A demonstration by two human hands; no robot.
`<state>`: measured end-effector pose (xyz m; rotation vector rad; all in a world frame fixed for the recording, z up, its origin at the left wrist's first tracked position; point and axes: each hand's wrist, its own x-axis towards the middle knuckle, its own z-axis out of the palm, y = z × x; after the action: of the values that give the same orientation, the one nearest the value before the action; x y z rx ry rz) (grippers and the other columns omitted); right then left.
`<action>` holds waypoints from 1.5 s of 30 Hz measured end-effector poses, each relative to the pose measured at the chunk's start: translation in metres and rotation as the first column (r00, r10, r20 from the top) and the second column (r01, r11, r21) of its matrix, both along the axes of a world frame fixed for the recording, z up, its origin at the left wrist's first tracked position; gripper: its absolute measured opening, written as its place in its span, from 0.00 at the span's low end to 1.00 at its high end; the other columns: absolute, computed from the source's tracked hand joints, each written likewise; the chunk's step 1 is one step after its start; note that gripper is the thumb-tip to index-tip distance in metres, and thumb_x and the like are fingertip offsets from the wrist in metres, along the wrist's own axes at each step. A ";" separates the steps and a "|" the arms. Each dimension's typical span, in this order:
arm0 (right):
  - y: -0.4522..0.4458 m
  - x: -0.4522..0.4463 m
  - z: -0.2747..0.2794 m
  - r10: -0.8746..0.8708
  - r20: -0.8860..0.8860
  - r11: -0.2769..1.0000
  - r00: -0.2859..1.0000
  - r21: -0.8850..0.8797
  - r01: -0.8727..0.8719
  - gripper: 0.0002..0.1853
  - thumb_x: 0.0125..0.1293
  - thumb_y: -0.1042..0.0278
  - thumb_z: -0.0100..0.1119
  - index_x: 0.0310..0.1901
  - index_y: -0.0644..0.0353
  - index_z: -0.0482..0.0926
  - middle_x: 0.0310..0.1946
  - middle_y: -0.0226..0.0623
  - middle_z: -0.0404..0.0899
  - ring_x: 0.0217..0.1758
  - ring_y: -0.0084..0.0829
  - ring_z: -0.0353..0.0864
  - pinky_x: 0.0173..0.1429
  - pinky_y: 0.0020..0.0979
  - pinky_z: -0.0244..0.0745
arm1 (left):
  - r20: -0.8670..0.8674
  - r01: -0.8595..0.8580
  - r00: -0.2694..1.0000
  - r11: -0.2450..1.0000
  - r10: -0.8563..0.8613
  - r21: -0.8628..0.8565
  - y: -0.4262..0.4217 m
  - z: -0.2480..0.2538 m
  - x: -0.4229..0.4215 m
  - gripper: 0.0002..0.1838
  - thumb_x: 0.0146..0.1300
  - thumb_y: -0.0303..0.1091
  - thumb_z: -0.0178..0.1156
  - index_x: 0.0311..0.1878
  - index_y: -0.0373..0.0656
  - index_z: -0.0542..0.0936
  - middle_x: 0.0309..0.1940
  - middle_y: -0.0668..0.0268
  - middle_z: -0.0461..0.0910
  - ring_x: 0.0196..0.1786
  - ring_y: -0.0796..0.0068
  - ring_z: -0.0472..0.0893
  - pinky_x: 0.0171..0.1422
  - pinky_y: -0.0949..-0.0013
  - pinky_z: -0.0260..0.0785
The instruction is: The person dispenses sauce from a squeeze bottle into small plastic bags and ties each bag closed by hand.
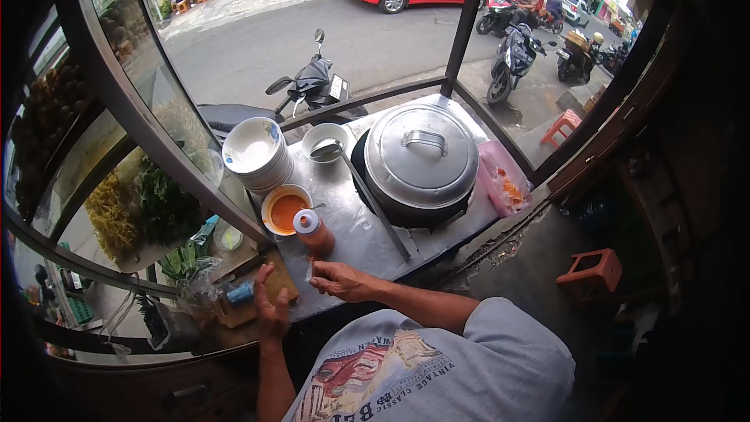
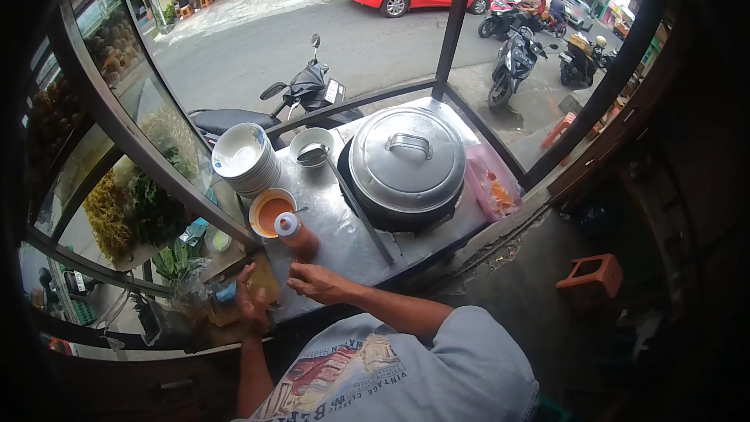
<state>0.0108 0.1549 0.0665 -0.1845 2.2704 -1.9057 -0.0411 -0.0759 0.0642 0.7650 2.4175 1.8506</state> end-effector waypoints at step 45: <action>0.030 -0.005 0.012 -0.192 0.003 0.963 0.981 -0.191 0.189 0.10 0.80 0.62 0.54 0.43 0.61 0.76 0.35 0.29 0.81 0.36 0.19 0.75 0.44 0.26 0.74 | 0.731 -0.205 0.629 0.851 -0.264 0.483 -0.009 -0.058 0.032 0.12 0.78 0.43 0.57 0.38 0.49 0.77 0.28 0.74 0.77 0.32 0.80 0.78 0.37 0.75 0.70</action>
<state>0.0062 0.1848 0.0787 -0.0040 2.1826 -2.2268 -0.0087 -0.0847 0.0061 -0.0815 1.3366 2.2074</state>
